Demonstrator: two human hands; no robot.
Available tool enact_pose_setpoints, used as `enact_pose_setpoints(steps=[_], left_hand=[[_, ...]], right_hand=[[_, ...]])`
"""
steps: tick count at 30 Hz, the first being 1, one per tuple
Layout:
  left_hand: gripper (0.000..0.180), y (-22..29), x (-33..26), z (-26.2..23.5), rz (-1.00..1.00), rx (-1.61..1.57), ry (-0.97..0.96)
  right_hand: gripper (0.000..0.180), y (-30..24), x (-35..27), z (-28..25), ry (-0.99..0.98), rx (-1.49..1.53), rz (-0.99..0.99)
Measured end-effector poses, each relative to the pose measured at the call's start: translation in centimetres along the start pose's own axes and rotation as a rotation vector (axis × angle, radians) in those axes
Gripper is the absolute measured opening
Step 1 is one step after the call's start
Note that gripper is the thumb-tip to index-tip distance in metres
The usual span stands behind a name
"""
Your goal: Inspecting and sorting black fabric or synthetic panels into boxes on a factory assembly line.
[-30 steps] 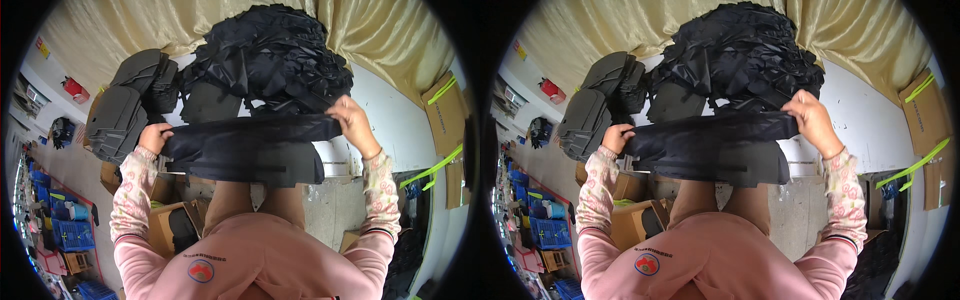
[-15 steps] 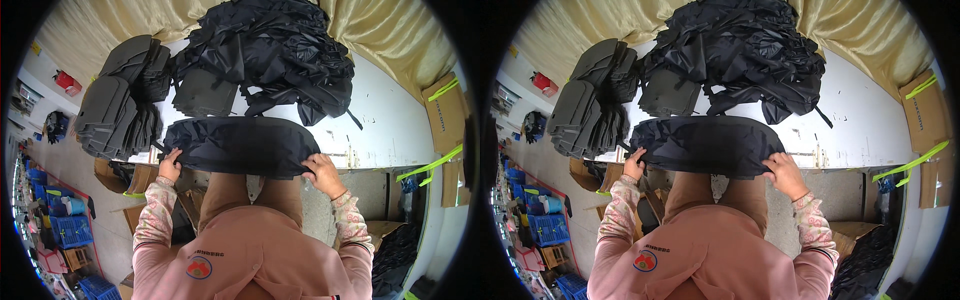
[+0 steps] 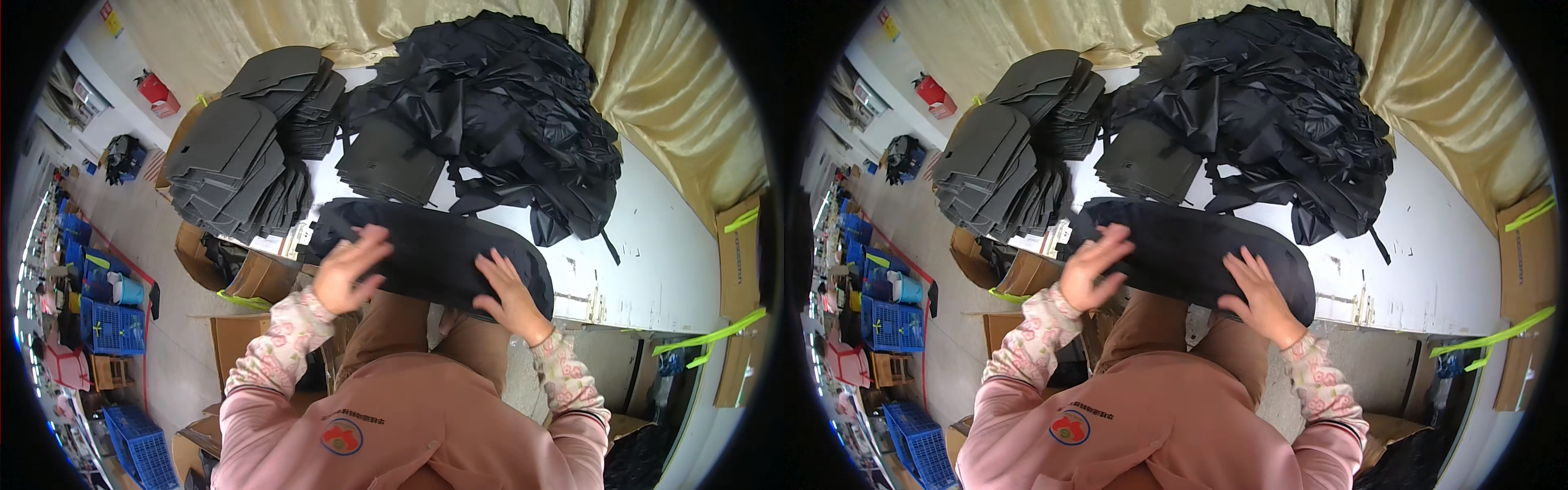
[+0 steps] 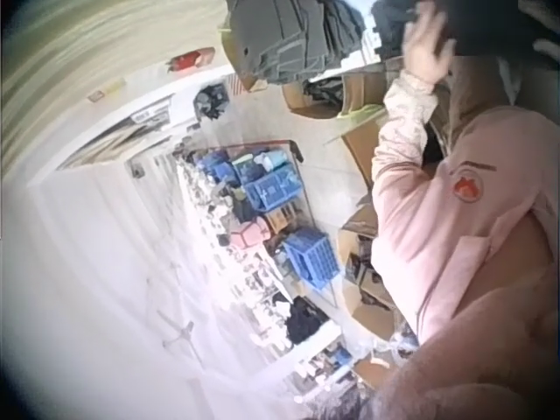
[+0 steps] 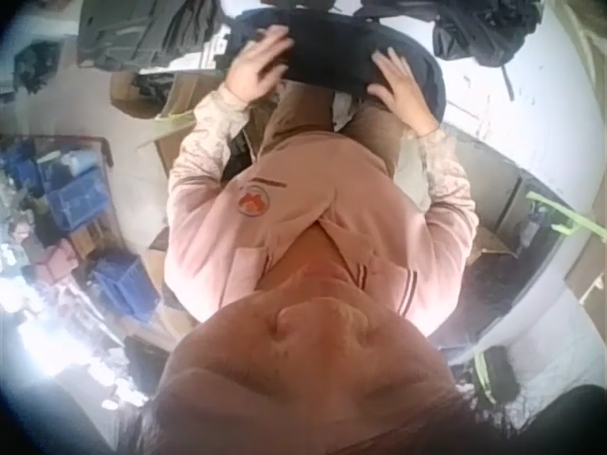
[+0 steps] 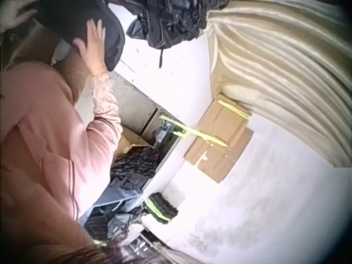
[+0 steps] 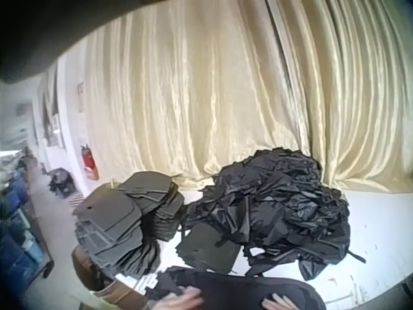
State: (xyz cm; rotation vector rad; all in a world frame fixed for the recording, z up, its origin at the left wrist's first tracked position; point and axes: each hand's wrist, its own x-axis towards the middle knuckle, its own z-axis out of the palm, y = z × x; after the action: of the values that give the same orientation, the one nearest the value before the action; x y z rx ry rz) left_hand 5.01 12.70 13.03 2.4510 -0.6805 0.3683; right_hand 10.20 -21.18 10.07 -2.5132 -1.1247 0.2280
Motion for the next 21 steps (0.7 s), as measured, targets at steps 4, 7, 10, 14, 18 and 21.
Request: enact_pose_setpoints(steps=[4,7,10,14,18,21], left_hand=[[0.041,2.7,2.5,5.0,0.284,-0.074,-0.282],[0.026,2.0,3.6,5.8,0.473,-0.254,-0.424],[0.014,-2.5,6.9,0.7,0.055,-0.275,-0.406],[0.050,-14.2,9.2,1.9,-0.303,0.410,-0.100],[0.065,-18.2,10.5,4.5,-0.483,0.537,-0.392],[0.067,-18.8,11.2,4.3,-0.443,0.539,-0.505]], right_hand=[[0.039,-4.6,7.8,-0.9,0.069,1.212,0.162],[0.022,-6.9,9.8,-1.7,0.076,1.177,0.298],[0.022,-4.1,8.8,0.3,0.198,1.368,0.187],[0.022,-3.7,9.5,1.6,0.079,1.348,0.280],[0.026,-4.7,9.1,2.8,0.008,1.211,0.148],[0.017,-4.6,8.0,2.5,0.021,1.303,0.211]])
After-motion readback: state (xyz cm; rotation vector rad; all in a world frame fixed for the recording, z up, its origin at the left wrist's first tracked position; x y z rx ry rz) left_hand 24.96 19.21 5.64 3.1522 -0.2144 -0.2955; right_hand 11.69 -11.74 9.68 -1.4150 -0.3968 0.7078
